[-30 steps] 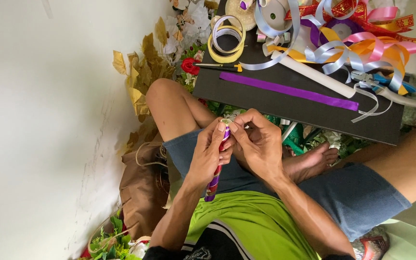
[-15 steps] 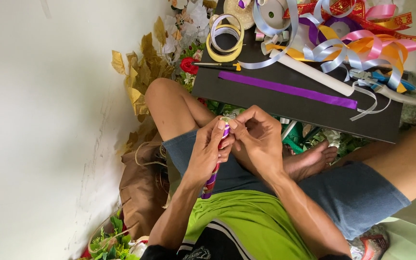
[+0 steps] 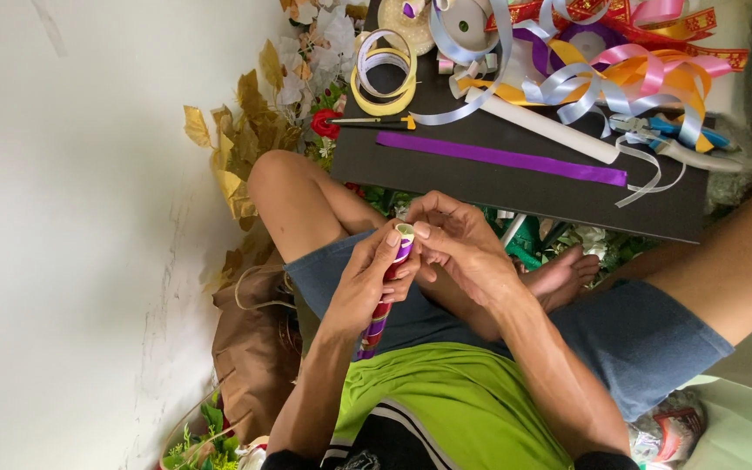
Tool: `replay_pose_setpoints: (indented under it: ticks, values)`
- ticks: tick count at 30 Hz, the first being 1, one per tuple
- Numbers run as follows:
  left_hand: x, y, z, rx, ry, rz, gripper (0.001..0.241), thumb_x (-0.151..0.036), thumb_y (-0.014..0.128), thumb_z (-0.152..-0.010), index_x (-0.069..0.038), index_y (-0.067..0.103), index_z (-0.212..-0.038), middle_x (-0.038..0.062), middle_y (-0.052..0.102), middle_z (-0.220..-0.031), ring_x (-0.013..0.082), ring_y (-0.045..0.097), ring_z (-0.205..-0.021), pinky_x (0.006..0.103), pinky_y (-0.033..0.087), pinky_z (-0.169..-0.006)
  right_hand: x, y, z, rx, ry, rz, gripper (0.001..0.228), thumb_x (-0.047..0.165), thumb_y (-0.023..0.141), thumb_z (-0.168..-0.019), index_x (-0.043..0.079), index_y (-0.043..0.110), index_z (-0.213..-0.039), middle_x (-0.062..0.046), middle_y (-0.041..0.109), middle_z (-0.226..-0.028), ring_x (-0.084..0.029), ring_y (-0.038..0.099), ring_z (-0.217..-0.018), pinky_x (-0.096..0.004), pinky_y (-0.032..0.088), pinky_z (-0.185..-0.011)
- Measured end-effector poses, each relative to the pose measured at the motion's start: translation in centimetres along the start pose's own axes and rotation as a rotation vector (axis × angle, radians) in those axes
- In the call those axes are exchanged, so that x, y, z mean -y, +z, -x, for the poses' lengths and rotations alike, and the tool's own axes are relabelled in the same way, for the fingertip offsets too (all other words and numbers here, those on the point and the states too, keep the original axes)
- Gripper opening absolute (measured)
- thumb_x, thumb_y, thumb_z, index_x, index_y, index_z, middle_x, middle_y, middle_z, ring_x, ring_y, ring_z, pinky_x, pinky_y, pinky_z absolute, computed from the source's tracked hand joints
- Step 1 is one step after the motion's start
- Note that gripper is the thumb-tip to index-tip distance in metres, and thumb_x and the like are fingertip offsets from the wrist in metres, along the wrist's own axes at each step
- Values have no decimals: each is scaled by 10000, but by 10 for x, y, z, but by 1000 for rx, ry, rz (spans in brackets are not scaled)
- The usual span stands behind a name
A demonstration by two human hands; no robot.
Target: The person wraps ribbons around a small decorative tube, secures them with tape, and cuts the tape using a craft knife.
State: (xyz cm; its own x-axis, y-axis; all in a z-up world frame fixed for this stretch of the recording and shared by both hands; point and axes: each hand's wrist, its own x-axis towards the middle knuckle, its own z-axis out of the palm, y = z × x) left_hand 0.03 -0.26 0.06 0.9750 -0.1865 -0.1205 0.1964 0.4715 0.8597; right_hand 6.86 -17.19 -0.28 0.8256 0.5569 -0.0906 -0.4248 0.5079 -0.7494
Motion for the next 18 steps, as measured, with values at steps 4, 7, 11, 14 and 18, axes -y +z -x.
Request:
replay_pose_setpoints:
  ticks: [4,7,11,14,18]
  values:
    - [1,0,1,45,-20,-88,396,-271,411,-1260,60,613,-1182,52,499,-755,61,500,-487,263,510,-389,-7,-10,-2,6,26,-57,304,74,838,-1001,-108,685,-1190,-169,679,-775,-178,709,-572,-296,595,-430]
    - [-2,4,1,53,-16,-195,391,-243,400,-1257,75,623,-1209,59,490,-760,59,469,-506,242,483,-406,3,-8,1,49,87,-169,341,83,846,-976,-86,638,-1187,-132,682,-760,-164,720,-586,-265,585,-468]
    - [2,8,-6,103,1,-248,353,-229,434,-1241,58,639,-1241,61,507,-752,67,480,-507,240,493,-412,13,-14,9,48,86,-199,345,88,843,-969,-67,639,-1201,-80,679,-812,-135,740,-650,-257,601,-494]
    - [12,11,-15,104,-6,-185,361,-244,419,-1247,44,637,-1239,68,526,-756,78,480,-510,256,501,-421,16,-23,18,-11,57,-142,374,166,784,-1015,-69,627,-1260,-84,651,-838,-113,679,-653,-278,590,-489]
    - [14,14,-36,6,56,67,381,-336,334,-1280,-29,557,-1310,8,525,-857,62,554,-604,245,538,-531,3,-40,34,-101,-3,180,400,325,638,-1123,-52,651,-1255,-177,728,-969,-206,757,-829,-409,705,-671]
